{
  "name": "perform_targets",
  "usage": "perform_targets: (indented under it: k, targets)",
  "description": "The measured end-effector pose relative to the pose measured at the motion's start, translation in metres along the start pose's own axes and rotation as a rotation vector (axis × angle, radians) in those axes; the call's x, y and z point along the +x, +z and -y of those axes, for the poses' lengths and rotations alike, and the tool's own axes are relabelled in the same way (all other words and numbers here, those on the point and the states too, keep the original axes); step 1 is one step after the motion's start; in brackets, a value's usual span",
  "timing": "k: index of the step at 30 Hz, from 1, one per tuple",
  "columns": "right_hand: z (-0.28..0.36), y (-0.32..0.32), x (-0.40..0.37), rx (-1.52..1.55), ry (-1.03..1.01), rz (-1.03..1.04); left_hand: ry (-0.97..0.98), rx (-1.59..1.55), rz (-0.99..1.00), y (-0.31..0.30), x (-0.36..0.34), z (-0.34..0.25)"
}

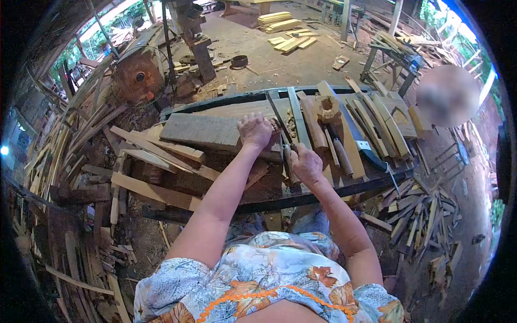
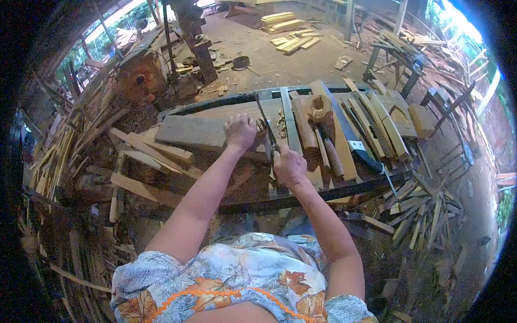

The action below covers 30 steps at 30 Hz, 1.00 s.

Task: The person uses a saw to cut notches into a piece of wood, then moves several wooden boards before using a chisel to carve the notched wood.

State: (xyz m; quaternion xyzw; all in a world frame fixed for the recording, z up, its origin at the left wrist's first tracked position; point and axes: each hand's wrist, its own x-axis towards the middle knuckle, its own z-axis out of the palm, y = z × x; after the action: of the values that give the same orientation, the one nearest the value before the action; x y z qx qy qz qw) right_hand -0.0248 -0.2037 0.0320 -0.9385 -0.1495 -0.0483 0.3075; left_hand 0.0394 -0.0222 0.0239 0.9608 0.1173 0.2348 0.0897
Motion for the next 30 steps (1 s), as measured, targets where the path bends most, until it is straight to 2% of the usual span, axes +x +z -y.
perform_targets:
  k: [10,16,18,22,25,27,30]
  targets:
    - [0.014,-0.009,-0.009,-0.136,0.002,0.055,-0.024,-0.023,0.007,-0.003,0.001,-0.001]
    - [-0.001,-0.036,-0.074,-0.176,-0.117,0.02,-0.028,-0.04,0.024,-0.003,0.0,0.0]
    - [0.002,-0.048,-0.088,-0.171,-0.051,0.127,-0.017,-0.064,0.023,-0.006,0.0,-0.001]
    - [0.004,-0.039,-0.065,-0.206,-0.05,0.137,0.001,-0.039,0.026,-0.003,0.001,0.0]
    - [0.017,-0.023,-0.009,-0.182,-0.058,0.123,0.02,-0.047,0.036,-0.005,0.0,0.0]
    - [-0.001,0.014,0.033,-0.207,-0.097,0.124,0.007,-0.025,0.022,-0.005,0.0,-0.001]
    - [0.012,0.017,0.035,-0.19,-0.062,0.032,-0.013,-0.043,-0.005,-0.005,-0.001,-0.003]
